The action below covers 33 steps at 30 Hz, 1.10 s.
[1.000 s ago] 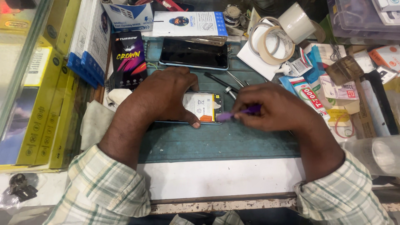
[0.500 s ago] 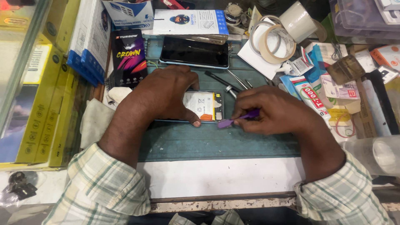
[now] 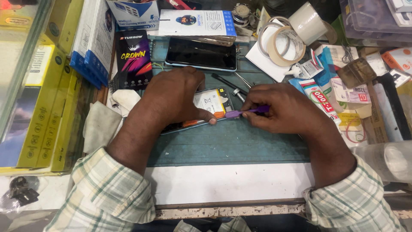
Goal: The person unscrews the screws on the back of a smartphone using a screwdriver, then uses a purple pry tool to pry along the edge of the phone and separates the back cover from the body, working over a repair bench.
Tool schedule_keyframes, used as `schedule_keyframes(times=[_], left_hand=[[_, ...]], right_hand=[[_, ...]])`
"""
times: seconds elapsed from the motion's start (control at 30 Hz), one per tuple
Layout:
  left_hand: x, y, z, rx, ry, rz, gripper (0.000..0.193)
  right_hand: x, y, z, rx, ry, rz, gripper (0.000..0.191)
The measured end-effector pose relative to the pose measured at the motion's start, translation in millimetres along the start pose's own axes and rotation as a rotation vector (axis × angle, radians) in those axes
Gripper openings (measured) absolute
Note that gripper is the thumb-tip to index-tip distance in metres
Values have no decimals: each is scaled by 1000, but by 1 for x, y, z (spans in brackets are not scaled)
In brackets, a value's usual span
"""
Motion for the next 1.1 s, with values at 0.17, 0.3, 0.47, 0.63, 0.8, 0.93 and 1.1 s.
schedule_keyframes(times=[0.17,0.3,0.47,0.63,0.8,0.93,1.1], left_hand=[[3,-1,1,54,-2,2,70],[2,-5,0,54,21,-5,69],[3,-9,0,61,65,35,79],[-1,-21,-1,-18,173,45,85],[-2,-22,-2,15,143,62,77],[-1,-22,-1,56,112,69,72],[-3,-23,-1,54,108,68,69]], right_hand=[[0,3,2,20,-3,43,16],[3,4,2,44,-15,62,16],[7,1,4,50,-17,74,16],[6,-1,6,47,13,72,17],[-8,-13,5,-30,59,16,17],[-33,-27,7,-66,159,-101,17],[-36,-24,9,-65,180,-122,17]])
Point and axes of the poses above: each hand's wrist, its own z-axis away from the middle knuckle, its own y-axis out of the back of the hand, x = y × z, the point moved 8 cm from there along -z, towards the middle knuckle, and after that the axes turned 1 degree about -z, right-handed, at the moved point
